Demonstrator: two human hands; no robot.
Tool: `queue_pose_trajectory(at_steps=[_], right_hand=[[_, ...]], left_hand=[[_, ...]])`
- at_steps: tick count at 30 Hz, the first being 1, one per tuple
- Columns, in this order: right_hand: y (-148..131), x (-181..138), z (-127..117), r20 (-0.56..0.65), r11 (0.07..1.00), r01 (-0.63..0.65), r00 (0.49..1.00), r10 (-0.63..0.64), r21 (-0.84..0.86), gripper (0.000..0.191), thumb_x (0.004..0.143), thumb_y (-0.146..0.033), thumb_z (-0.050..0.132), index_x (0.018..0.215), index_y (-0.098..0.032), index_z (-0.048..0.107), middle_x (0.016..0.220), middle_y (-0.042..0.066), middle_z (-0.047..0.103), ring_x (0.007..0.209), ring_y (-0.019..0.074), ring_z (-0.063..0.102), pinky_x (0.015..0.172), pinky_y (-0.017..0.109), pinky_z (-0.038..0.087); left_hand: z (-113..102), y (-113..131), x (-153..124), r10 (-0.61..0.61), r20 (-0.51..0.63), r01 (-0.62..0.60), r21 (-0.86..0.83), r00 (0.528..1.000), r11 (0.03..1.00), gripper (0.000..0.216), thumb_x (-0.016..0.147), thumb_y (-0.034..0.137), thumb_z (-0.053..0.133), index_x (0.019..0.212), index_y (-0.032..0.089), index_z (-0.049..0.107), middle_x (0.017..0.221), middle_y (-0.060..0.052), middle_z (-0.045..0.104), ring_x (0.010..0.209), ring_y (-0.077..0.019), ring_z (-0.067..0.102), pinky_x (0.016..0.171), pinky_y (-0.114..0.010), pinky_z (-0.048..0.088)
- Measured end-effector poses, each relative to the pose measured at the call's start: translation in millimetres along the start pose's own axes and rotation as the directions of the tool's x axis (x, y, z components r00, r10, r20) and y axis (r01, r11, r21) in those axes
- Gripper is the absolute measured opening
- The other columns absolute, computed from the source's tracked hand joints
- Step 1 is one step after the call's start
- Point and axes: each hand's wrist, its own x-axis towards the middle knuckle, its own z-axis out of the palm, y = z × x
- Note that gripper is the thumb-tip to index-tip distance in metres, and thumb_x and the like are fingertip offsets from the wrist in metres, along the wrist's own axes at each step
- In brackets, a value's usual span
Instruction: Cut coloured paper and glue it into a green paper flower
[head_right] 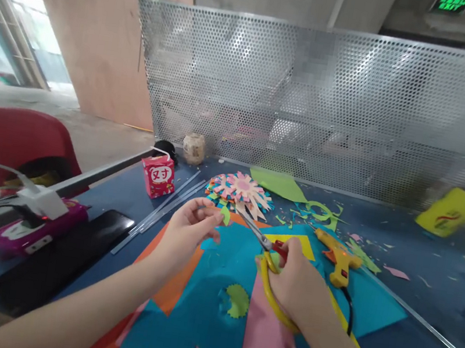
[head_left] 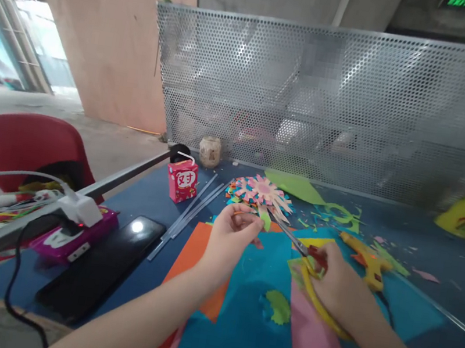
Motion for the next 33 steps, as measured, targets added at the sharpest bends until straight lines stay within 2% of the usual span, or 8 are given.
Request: queue_pose_trajectory(at_steps=[7,12,16,19,23,26,29,33], right_hand=[[10,17,-3,-0.039,0.993,-0.063,0.997,0.059,-0.101,0.026,0.075,-0.044,0.053,0.079,-0.025,0.036,0.068,0.006,0.062,0.058,0.0270,0.062,0.044,0.029,0.033],[10,15,-2,-0.011,0.998,-0.053,0.999,0.053,-0.043,0.028,0.072,-0.041,0.057,0.078,-0.025,0.035,0.071,0.005,0.063,0.057,0.0235,0.062,0.044,0.029,0.037],[7,11,4,0.025,1.000,-0.008,1.000,0.008,0.007,0.031,0.067,-0.037,0.063,0.077,-0.025,0.036,0.079,0.005,0.064,0.069,0.0230,0.065,0.055,0.029,0.046],[10,12,9,0.026,1.000,0.014,1.000,-0.014,0.004,0.029,0.066,-0.032,0.063,0.078,-0.024,0.038,0.086,0.009,0.064,0.076,0.0256,0.065,0.061,0.033,0.048],[19,16,14,0.026,0.998,0.066,0.997,-0.067,0.023,0.022,0.066,-0.026,0.059,0.083,-0.023,0.045,0.093,0.013,0.065,0.084,0.0292,0.065,0.066,0.038,0.050],[23,16,18,0.027,0.990,0.130,0.991,-0.131,0.048,0.023,0.063,-0.023,0.059,0.085,-0.021,0.050,0.094,0.013,0.067,0.090,0.0296,0.064,0.075,0.040,0.051],[23,13,18,0.015,0.979,0.197,0.980,-0.199,0.058,0.028,0.064,-0.023,0.058,0.092,-0.020,0.055,0.098,0.012,0.067,0.093,0.0277,0.063,0.080,0.039,0.050],[17,7,13,-0.056,0.964,0.264,0.963,-0.264,-0.005,0.028,0.069,-0.032,0.058,0.093,-0.017,0.062,0.102,0.015,0.063,0.100,0.0348,0.056,0.089,0.052,0.042]], left_hand=[[0,3,0,0.050,0.042,-0.051,0.035,0.998,0.998,0.026,0.066,0.017,0.069,0.076,0.018,0.044,0.064,0.002,0.059,0.059,-0.0122,0.061,0.047,-0.021,0.049],[0,-1,1,0.079,0.076,-0.088,0.126,0.994,0.988,0.023,0.071,0.019,0.064,0.077,0.019,0.042,0.066,0.003,0.056,0.065,-0.0141,0.063,0.047,-0.021,0.048],[-2,-7,2,0.075,0.141,-0.107,0.229,0.987,0.968,0.019,0.073,0.018,0.061,0.079,0.019,0.043,0.071,0.002,0.055,0.065,-0.0129,0.062,0.047,-0.021,0.046],[-6,-12,6,0.064,0.211,-0.132,0.325,0.975,0.937,0.016,0.073,0.011,0.058,0.078,0.019,0.045,0.073,0.002,0.055,0.065,-0.0115,0.062,0.056,-0.023,0.047],[-17,-15,16,-0.004,0.314,-0.146,0.452,0.950,0.880,0.014,0.072,0.011,0.057,0.078,0.019,0.047,0.075,0.002,0.054,0.058,-0.0109,0.061,0.055,-0.024,0.047],[-24,-14,20,-0.123,0.433,-0.139,0.524,0.893,0.840,0.012,0.072,0.013,0.058,0.079,0.020,0.051,0.076,0.002,0.056,0.052,-0.0119,0.061,0.050,-0.024,0.047],[-25,-10,22,-0.192,0.506,-0.151,0.560,0.841,0.814,0.009,0.075,0.015,0.055,0.081,0.021,0.052,0.079,0.001,0.057,0.056,-0.0133,0.063,0.054,-0.026,0.049],[-24,0,26,-0.172,0.496,-0.181,0.585,0.851,0.791,0.005,0.080,0.015,0.049,0.082,0.020,0.048,0.084,0.000,0.051,0.061,-0.0126,0.064,0.058,-0.026,0.048]])
